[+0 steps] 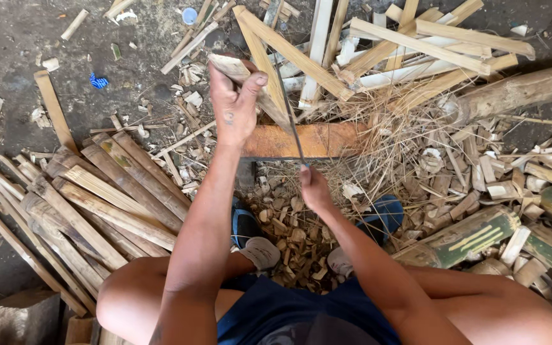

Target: The person sits on the ground and uses a knife to split bamboo pieces into thin strips. They repeatedly position the bamboo on a wooden block, cut it, and set the resulting strips aside. The person also hollows out a bamboo segment using the knife.

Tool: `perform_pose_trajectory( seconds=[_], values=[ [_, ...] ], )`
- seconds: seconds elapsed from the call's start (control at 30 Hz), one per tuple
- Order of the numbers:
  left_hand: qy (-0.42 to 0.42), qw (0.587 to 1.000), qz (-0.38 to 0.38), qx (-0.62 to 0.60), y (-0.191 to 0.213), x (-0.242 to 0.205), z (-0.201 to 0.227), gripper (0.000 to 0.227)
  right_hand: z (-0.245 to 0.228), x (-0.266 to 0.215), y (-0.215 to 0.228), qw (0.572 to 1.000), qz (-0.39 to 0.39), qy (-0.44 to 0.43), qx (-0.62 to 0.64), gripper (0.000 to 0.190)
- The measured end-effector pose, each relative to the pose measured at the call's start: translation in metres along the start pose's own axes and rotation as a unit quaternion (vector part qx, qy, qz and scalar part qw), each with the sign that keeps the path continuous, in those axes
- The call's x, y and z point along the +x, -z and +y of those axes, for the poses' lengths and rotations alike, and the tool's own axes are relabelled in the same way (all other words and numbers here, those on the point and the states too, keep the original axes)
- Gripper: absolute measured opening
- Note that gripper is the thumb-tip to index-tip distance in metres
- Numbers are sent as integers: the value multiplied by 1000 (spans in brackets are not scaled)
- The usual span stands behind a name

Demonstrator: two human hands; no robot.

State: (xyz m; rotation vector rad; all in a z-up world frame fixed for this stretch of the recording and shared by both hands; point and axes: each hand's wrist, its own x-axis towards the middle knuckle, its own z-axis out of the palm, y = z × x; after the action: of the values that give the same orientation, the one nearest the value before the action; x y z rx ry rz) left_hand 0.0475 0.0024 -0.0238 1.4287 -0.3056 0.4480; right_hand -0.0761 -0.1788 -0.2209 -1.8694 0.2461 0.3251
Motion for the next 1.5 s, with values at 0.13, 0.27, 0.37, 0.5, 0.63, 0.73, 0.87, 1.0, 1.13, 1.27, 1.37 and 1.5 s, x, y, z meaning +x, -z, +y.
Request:
perform_pose_trajectory(
  seconds=[0.13, 0.27, 0.37, 0.5, 0.63, 0.73, 0.87, 1.0, 1.13, 1.27, 1.37, 1.5],
  values=[
    [7, 1000, 16, -7, -5, 5, -7, 42, -3, 23, 26, 979, -48, -186, -61, 40],
    [-70, 987, 123, -73, -28, -9, -31, 35, -9, 14, 13, 995, -32, -73, 60, 65],
    [-69, 981, 175, -45, -33, -12, -54, 26, 0, 7, -18, 989, -20, 72, 125, 55],
    [-26, 980, 186, -71, -10, -16, -78, 19, 36, 14, -32, 999, 18, 32, 2, 50],
    [-5, 989, 146, -19, -3, -29, -95, 19, 60, 37, 8, 984, -10, -125, -123, 73],
    [187, 953, 22, -237, -1, -53, -106, 54, 56, 33, 21, 982, -24, -188, 28, 64],
    [95, 976, 43, 190, 31, -47, -119, 38, 26, 15, 2, 986, -27, -163, 10, 49],
    [101, 966, 165, 174, 104, -51, -134, 45, -6, 9, -35, 989, -99, -87, 68, 52],
    [159, 892, 228, 356, 185, -111, -156, 55, -21, 9, -88, 990, -142, -13, -17, 53],
    [271, 784, 313, 463, 265, -161, -164, 37, -25, -4, -130, 968, -240, -6, -69, 55],
    [360, 748, 330, 450, 320, -196, -144, 51, -27, -16, -146, 956, -284, -70, -30, 51],
    [486, 627, 342, 504, 359, -219, -101, 59, -33, -24, -158, 949, -300, -86, -44, 47]
  ],
)
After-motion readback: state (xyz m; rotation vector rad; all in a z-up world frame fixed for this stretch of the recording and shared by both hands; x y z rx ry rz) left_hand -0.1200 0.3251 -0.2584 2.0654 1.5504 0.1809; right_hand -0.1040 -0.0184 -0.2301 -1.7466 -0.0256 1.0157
